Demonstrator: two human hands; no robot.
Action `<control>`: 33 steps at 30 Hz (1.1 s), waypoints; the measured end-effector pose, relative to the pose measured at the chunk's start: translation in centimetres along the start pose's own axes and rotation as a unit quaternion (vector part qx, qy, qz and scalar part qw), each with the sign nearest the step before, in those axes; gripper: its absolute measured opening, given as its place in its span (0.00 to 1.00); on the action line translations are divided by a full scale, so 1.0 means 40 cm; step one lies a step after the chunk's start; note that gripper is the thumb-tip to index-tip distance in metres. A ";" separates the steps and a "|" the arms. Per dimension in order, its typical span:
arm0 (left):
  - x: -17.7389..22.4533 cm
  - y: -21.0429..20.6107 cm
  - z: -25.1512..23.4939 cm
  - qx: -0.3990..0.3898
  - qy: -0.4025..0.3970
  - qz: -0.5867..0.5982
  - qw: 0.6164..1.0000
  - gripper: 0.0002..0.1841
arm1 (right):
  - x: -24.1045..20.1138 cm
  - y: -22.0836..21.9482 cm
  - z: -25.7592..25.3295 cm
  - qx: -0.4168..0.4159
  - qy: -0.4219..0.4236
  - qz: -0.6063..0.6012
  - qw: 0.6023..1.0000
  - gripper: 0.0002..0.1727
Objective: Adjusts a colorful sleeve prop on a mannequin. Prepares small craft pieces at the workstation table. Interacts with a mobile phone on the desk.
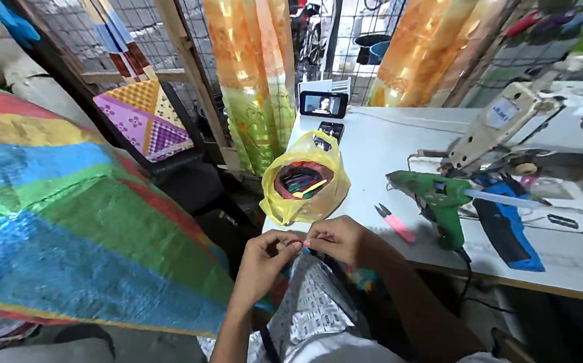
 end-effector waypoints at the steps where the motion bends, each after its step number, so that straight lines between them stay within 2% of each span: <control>1: -0.007 -0.007 -0.001 -0.019 0.008 0.005 1.000 0.05 | 0.009 -0.005 0.003 -0.010 0.000 -0.009 1.000 0.16; 4: -0.031 -0.024 -0.002 -0.077 0.035 0.009 0.996 0.05 | 0.027 -0.016 0.015 -0.067 0.011 -0.022 0.997 0.16; 9: -0.044 -0.059 0.008 -0.148 0.072 -0.007 0.986 0.04 | 0.056 -0.020 0.017 -0.099 -0.022 -0.017 0.995 0.13; 16: -0.061 -0.054 0.035 -0.112 0.080 0.012 0.990 0.02 | 0.066 -0.038 -0.001 -0.154 -0.025 -0.028 0.987 0.13; 19: -0.070 -0.058 0.053 -0.074 0.085 -0.022 0.993 0.03 | 0.043 -0.057 -0.006 -0.157 -0.045 0.031 0.986 0.14; 22: -0.082 -0.065 0.064 -0.044 0.051 -0.078 0.995 0.07 | 0.014 -0.077 -0.009 -0.166 -0.109 0.108 0.974 0.16; 25: -0.082 -0.066 0.075 -0.048 0.003 -0.096 0.994 0.09 | 0.023 -0.072 -0.006 -0.163 -0.063 0.079 0.981 0.14; 27: -0.073 -0.070 0.083 -0.068 -0.008 -0.087 0.994 0.09 | 0.033 -0.066 -0.002 -0.166 -0.011 0.050 0.985 0.12; 29: -0.069 -0.074 0.092 -0.069 -0.004 -0.092 0.993 0.09 | 0.040 -0.069 0.000 -0.168 0.006 0.048 0.985 0.11; 33: -0.071 -0.077 0.091 -0.016 0.003 -0.173 0.985 0.09 | 0.004 -0.088 0.000 -0.116 -0.080 0.127 0.982 0.09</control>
Point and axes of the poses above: each hand's wrist, its own z-axis away from the middle knuckle, its own y-axis out of the back of the hand, x = y × z, the point moved 6 cm from there along -z, towards the middle knuckle, and after that the axes turned 9 degrees about -z, right-handed, at the moved point
